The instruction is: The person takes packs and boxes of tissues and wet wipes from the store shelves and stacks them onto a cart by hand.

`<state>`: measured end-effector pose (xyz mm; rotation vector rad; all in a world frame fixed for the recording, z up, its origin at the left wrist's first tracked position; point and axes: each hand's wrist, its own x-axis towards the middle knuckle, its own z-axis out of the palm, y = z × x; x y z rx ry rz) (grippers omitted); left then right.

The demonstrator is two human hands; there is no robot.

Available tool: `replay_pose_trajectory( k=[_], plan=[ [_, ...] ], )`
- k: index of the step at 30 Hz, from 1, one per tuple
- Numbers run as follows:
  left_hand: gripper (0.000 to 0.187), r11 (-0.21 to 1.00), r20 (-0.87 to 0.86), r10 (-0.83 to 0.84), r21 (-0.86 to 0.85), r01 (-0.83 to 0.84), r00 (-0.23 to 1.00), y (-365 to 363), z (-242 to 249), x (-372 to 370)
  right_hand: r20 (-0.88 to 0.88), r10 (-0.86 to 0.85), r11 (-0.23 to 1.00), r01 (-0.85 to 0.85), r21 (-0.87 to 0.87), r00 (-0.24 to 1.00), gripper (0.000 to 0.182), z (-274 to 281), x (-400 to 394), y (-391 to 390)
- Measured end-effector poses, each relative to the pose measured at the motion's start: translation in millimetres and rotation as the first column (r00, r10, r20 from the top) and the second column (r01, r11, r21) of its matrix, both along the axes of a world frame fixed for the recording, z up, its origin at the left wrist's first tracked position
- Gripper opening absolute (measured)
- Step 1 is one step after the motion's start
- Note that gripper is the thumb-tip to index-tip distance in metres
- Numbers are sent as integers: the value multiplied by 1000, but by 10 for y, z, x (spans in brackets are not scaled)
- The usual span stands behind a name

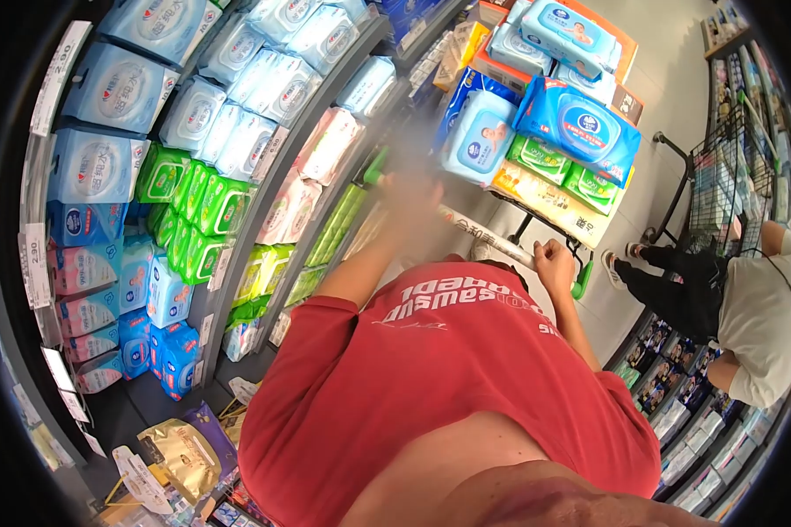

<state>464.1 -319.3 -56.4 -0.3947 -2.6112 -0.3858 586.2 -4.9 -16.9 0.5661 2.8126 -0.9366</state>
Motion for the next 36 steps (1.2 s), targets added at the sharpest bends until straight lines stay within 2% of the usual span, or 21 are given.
replay_pose_trajectory(
  k=[3,6,8,11,14,16,18,19,21,23,25,26,27,28,29,31,32,34,35,36],
  plan=[
    [16,998,56,-66,-2,66,996,77,98,-3,-51,13,997,-9,79,999,37,3,0,19],
    [16,997,65,-67,39,65,996,104,37,-34,-84,-3,994,12,111,997,36,-8,10,40],
    [15,971,61,-137,205,122,989,71,-9,-63,-115,-22,991,37,126,993,35,7,19,60],
    [14,962,37,-179,216,167,983,94,-6,-65,-163,-34,990,55,126,986,34,-23,43,102],
    [15,954,140,-169,270,127,976,123,-21,-74,-191,-53,994,71,88,980,34,-5,55,120],
    [10,961,131,-192,228,159,972,86,-43,-111,-185,-71,992,89,88,980,35,4,57,154],
    [10,859,186,-195,507,76,963,182,163,-202,-117,-134,978,113,-175,984,37,133,15,238],
    [14,824,122,-197,558,97,973,281,327,-264,-176,-149,971,110,-213,973,37,179,-2,292],
    [19,792,111,-251,594,139,961,532,752,-486,-359,-215,953,115,-279,908,35,420,-139,438],
    [27,743,67,-331,634,216,941,832,1062,-734,-435,-423,881,248,-403,795,36,626,-391,625],
    [38,611,89,-424,762,213,901,1174,1136,-1024,-543,-496,856,277,-437,677,34,747,-707,867],
    [38,610,83,-424,762,216,902,1332,1255,-1089,-618,-481,875,295,-384,622,34,853,-866,888],
    [41,540,294,-467,841,6,834,1487,1411,-1144,-596,-517,852,306,-424,614,39,918,-1014,912],
    [46,472,471,-520,854,-220,712,1611,1521,-1180,-573,-550,829,313,-464,607,45,953,-1135,940],
    [46,469,466,-511,855,-220,722,1695,1576,-1190,-577,-542,833,299,-466,611,45,954,-1214,976],
    [53,517,532,-580,825,-226,617,1787,1636,-1215,-436,-503,852,344,-394,746,59,948,-1367,1015],
    [53,514,530,-562,825,-233,635,1804,1589,-1251,-440,-486,859,320,-399,756,59,957,-1419,998],
    [54,450,480,-685,870,-200,547,1801,1375,-1346,-275,-495,769,269,-579,824,63,999,-1442,938],
    [54,447,480,-670,870,-209,567,1803,1270,-1396,-305,-471,819,283,-498,828,60,1038,-1445,923],
    [54,424,457,-690,884,-200,561,1812,1161,-1440,-307,-449,827,261,-498,839,60,1042,-1445,909]
  ],
)
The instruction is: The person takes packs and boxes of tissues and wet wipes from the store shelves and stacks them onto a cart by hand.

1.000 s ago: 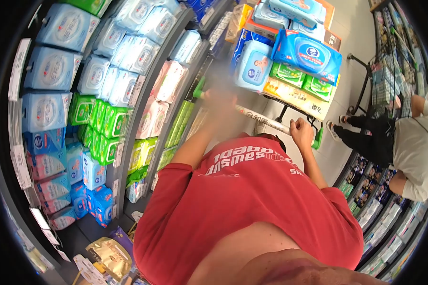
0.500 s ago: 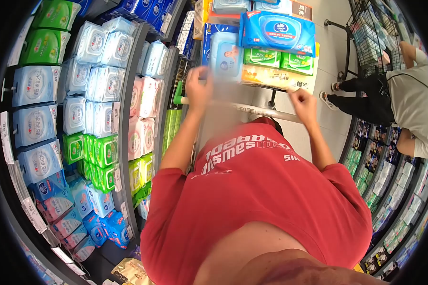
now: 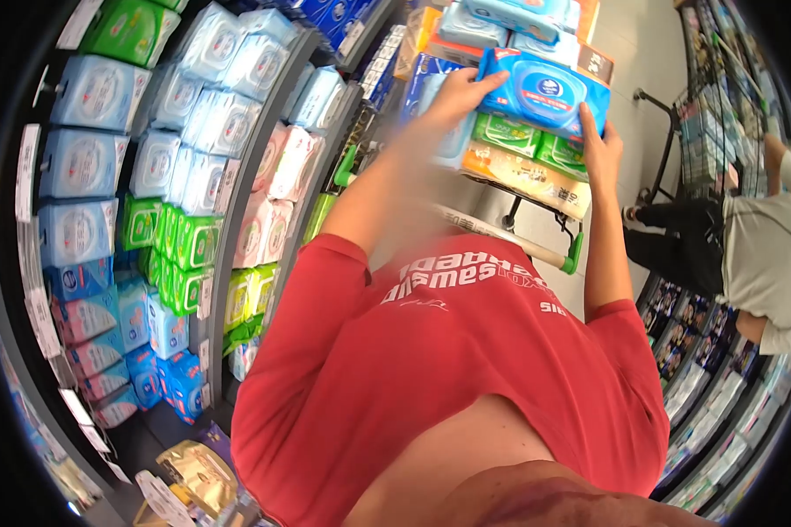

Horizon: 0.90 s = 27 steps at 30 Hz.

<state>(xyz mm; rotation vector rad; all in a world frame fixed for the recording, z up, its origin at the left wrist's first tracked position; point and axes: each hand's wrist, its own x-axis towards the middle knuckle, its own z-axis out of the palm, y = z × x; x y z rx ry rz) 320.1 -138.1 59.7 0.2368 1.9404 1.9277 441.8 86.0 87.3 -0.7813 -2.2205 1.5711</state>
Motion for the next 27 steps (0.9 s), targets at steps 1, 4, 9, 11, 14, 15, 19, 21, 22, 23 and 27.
replay_pose_trajectory(
  k=[1,4,9,11,14,15,19,21,22,23,27],
  plan=[
    [54,999,-2,-13,32,13,1000,18,-41,-12,-36,-4,1000,3,-20,999,59,1,9,1],
    [52,998,-2,51,36,-51,999,96,-137,-30,-88,-1,1000,3,26,996,56,-142,-43,69],
    [47,988,-138,125,-68,-135,983,-63,54,163,-208,-65,997,73,32,976,41,140,116,-252],
    [47,983,-154,183,42,-179,971,-253,287,361,-340,-102,994,106,-8,935,35,285,189,-491],
    [52,960,-114,233,185,-209,966,-602,486,694,-379,-83,996,88,-3,922,31,428,269,-745],
    [58,933,-101,271,274,-236,957,-763,560,819,-415,-31,1000,29,-11,909,32,465,263,-852],
    [86,955,32,295,16,-296,955,-1520,606,1334,-269,152,933,-228,-278,951,63,473,255,-1407],
    [88,887,18,458,-78,-455,889,-1909,514,1613,-264,399,840,-466,-280,878,62,434,193,-1729],
    [88,859,20,508,-85,-505,861,-2119,518,1764,-242,449,803,-507,-313,860,60,452,216,-1969],
    [92,843,-1,536,-36,-536,844,-2335,546,1929,-218,536,753,-578,-315,816,59,450,227,-2185],
    [96,691,-62,717,-68,-720,694,-3150,625,2648,-281,782,504,-830,-239,556,56,380,326,-2957]
  ],
)
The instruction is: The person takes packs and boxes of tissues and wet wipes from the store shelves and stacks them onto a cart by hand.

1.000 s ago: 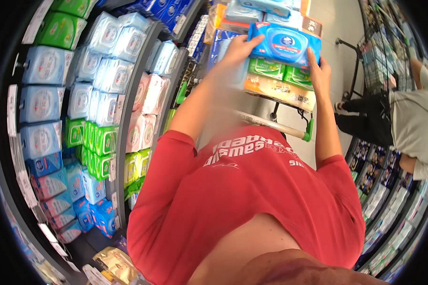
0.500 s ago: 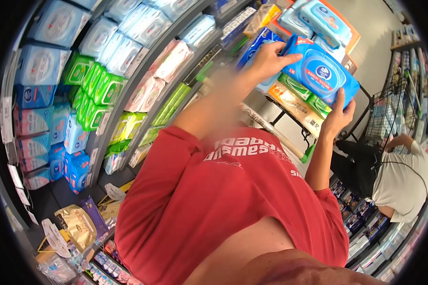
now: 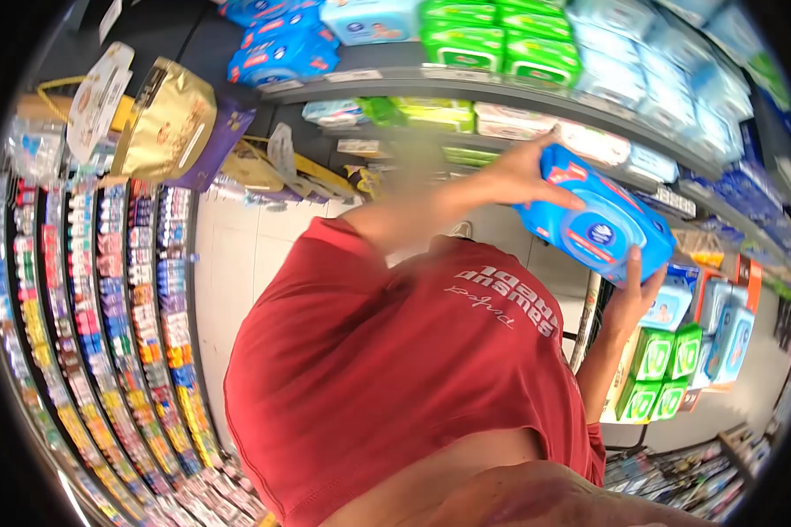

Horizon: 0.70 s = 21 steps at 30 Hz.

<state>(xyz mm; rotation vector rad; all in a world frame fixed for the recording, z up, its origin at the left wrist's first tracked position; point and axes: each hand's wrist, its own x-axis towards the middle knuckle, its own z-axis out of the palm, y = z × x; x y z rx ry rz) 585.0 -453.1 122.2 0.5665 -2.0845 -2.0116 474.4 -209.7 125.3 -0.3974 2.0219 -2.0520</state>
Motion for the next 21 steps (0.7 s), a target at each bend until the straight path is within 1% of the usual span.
replay_pose_trajectory(
  k=[1,2,3,4,5,6,7,8,9,10,11,12,13,15,16,17,19,20,21],
  plan=[
    [97,999,24,33,11,-33,999,-188,189,220,2,163,986,-163,37,987,57,156,57,-197],
    [94,983,-14,136,-123,-137,991,-363,230,427,-11,255,966,-254,46,967,59,225,104,-396],
    [88,970,-16,159,-183,-159,987,-500,475,647,-19,342,938,-341,57,939,62,276,147,-596],
    [84,954,-17,179,-242,-178,984,-627,754,855,-30,407,913,-405,53,913,65,352,203,-800],
    [83,950,-118,160,-250,-185,980,-784,833,1041,-42,470,882,-468,47,882,69,439,268,-1013],
    [79,959,-96,170,-213,-188,981,-905,965,1219,-78,520,854,-519,34,850,72,554,347,-1226],
    [79,930,-72,178,-313,-192,981,-1046,1114,1390,-116,567,822,-569,22,816,76,667,430,-1433],
    [80,882,-91,145,-439,-170,985,-1218,1230,1532,-117,581,812,-583,21,805,76,752,518,-1626],
    [81,816,-103,109,-559,-148,989,-1393,1301,1663,-135,634,770,-638,13,762,78,825,608,-1810],
    [83,823,-101,125,-544,-160,987,-1546,1322,1781,-155,681,725,-689,6,716,79,876,678,-1986],
    [86,831,-100,139,-529,-171,985,-1678,1339,1878,-159,690,716,-698,6,706,79,905,723,-2156],
    [67,771,-106,166,-606,-197,980,-1777,1373,1953,-209,705,699,-714,41,678,79,923,760,-2309],
    [67,770,-108,171,-605,-201,979,-1860,1438,2022,-256,716,685,-724,77,650,79,933,785,-2438],
    [68,761,-25,157,-635,-137,987,-2005,1554,2128,-265,722,678,-729,91,639,79,942,820,-2664],
    [85,719,-4,181,-681,-135,983,-2073,1547,2157,-275,727,673,-732,102,630,78,950,839,-2737],
    [85,715,-8,184,-685,-140,983,-2116,1526,2184,-281,727,671,-734,101,626,78,963,855,-2787],
    [83,787,-74,188,-585,-195,979,-2181,1495,2227,-327,733,652,-754,83,597,78,998,867,-2886],
    [83,779,-79,195,-593,-203,978,-2211,1545,2255,-351,726,658,-747,102,591,77,1015,868,-2916],
    [84,720,-23,194,-676,-158,981,-2232,1617,2275,-359,727,652,-751,98,585,77,1036,884,-2967]
  ],
)
